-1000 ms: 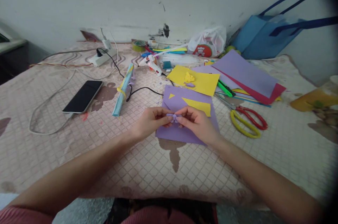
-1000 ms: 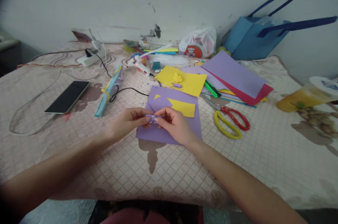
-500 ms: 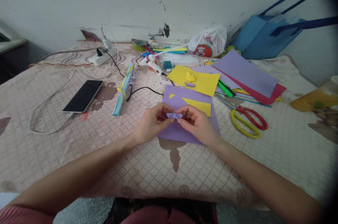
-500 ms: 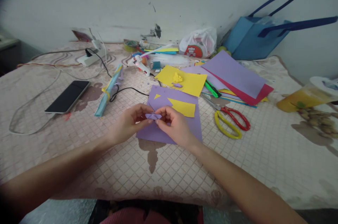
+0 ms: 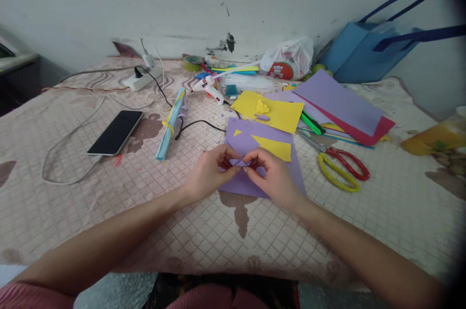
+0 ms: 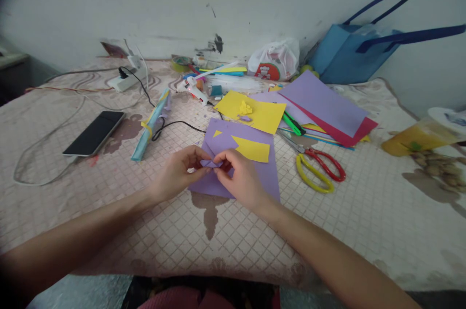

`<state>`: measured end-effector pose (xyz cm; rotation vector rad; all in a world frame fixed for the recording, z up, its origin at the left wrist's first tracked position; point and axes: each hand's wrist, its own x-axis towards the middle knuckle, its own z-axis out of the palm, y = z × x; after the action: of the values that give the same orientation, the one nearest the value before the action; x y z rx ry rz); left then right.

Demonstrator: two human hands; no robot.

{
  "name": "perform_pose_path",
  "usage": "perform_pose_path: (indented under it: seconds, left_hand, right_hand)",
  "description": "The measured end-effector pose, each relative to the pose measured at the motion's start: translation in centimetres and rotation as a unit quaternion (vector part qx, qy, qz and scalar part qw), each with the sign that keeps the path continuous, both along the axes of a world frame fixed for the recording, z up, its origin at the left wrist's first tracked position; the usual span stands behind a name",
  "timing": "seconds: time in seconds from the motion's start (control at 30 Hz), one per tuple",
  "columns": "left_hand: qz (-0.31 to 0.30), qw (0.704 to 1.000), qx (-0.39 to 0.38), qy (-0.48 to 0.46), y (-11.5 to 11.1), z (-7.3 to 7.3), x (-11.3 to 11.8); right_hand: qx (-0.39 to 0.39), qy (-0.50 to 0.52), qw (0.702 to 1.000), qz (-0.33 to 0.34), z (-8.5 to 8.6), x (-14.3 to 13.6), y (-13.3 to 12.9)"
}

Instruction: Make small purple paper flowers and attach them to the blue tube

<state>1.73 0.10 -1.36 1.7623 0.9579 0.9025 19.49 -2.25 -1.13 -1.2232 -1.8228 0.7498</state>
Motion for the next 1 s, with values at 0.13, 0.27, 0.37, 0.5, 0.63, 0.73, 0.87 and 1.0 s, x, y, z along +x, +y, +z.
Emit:
perform_pose_path:
  seconds: [0.13, 0.27, 0.37, 0.5, 0.63, 0.73, 0.87, 1.0]
  left_hand:
    - [-0.006, 1.0, -0.004, 0.009, -0.1, 0.6, 0.0]
    - [-0.011, 1.0, -0.022, -0.006, 0.1, 1.1, 0.0]
    - [-0.015, 0.994, -0.099, -0.04, 0.3, 1.2, 0.0]
    - [-0.039, 0.981, -0.182, -0.05, 0.6, 1.0, 0.0]
    - [-0.049, 0.979, -0.193, -0.034, 0.5, 0.9, -0.1]
    - [-0.052, 0.98, -0.187, -0.044, 0.4, 0.8, -0.1]
    - [-0.054, 0.967, -0.236, -0.084, 0.3, 0.9, -0.1]
    - [-0.047, 0.951, -0.285, -0.111, 0.4, 0.8, 0.0]
  right_hand:
    - [-0.04, 0.013, 0.999, 0.02, 0.0, 0.3, 0.3]
    - [-0.005, -0.004, 0.999, 0.048, 0.5, 0.3, 0.4]
    - [0.03, -0.01, 0.998, 0.059, 0.7, 0.2, 0.3]
    - [0.051, -0.035, 0.996, 0.06, 0.6, 0.0, 0.1]
    - [0.058, -0.046, 0.995, 0.066, 0.5, 0.0, 0.0]
    - [0.062, -0.049, 0.994, 0.071, 0.4, 0.0, 0.1]
    - [0.091, -0.057, 0.993, 0.054, 0.2, 0.0, 0.0]
    - [0.137, -0.079, 0.986, 0.053, 0.3, 0.0, -0.1]
